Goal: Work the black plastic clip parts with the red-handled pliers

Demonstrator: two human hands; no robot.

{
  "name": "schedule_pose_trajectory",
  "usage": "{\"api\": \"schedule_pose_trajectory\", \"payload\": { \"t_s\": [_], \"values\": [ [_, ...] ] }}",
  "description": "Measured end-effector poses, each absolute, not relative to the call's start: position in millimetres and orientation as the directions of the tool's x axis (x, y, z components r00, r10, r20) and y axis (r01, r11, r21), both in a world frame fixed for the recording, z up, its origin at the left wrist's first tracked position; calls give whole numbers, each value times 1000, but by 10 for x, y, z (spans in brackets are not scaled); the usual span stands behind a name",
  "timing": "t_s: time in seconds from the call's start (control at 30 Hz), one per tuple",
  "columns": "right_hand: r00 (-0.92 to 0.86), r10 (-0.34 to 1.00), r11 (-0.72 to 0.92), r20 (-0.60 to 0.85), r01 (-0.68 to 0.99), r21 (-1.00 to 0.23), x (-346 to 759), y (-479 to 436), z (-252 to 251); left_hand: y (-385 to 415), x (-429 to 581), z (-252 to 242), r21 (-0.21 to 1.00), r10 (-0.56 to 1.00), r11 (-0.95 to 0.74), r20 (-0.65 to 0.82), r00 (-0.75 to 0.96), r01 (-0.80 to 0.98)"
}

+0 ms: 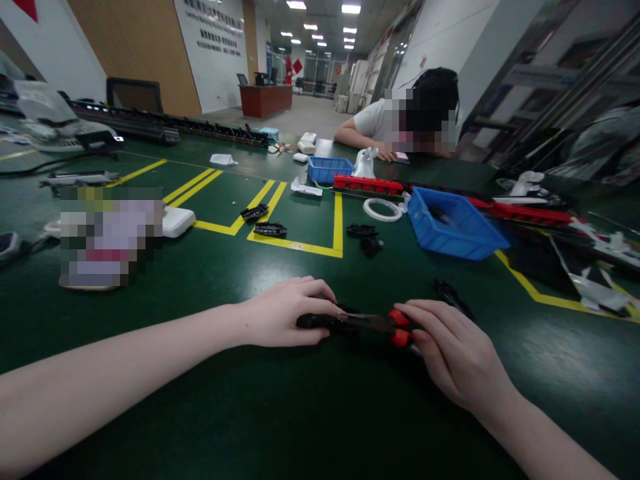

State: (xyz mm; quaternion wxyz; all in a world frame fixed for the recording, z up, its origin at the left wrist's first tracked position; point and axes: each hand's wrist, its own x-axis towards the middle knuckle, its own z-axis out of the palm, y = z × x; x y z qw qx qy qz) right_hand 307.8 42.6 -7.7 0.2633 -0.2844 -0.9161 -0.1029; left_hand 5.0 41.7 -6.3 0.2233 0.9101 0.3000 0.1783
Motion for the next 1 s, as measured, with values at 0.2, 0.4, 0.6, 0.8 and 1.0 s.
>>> {"api": "schedule_pose_trajectory", "payload": {
  "t_s": [0.2, 0.4, 0.6, 0.8, 1.0],
  "values": [
    [-663, 519, 806, 539, 590, -50, 3059, 450, -96, 395, 60, -36, 488, 632, -727, 200, 748, 483],
    [-619, 581, 789, 528, 589, -176, 2900, 534, -88, 456, 18, -68, 545, 611, -721, 209, 764, 427],
    [-568, 636, 756, 523, 593, -277, 2846, 578, -97, 435, 19, -68, 538, 654, -710, 264, 709, 455],
    [-630, 560, 809, 538, 555, -193, 2889, 541, -80, 482, 17, -28, 690, 753, -586, 271, 600, 425],
    [-629, 532, 812, 566, 569, -130, 3013, 498, -128, 621, -49, -169, 876, 919, -355, 261, 297, 328]
  ]
}}
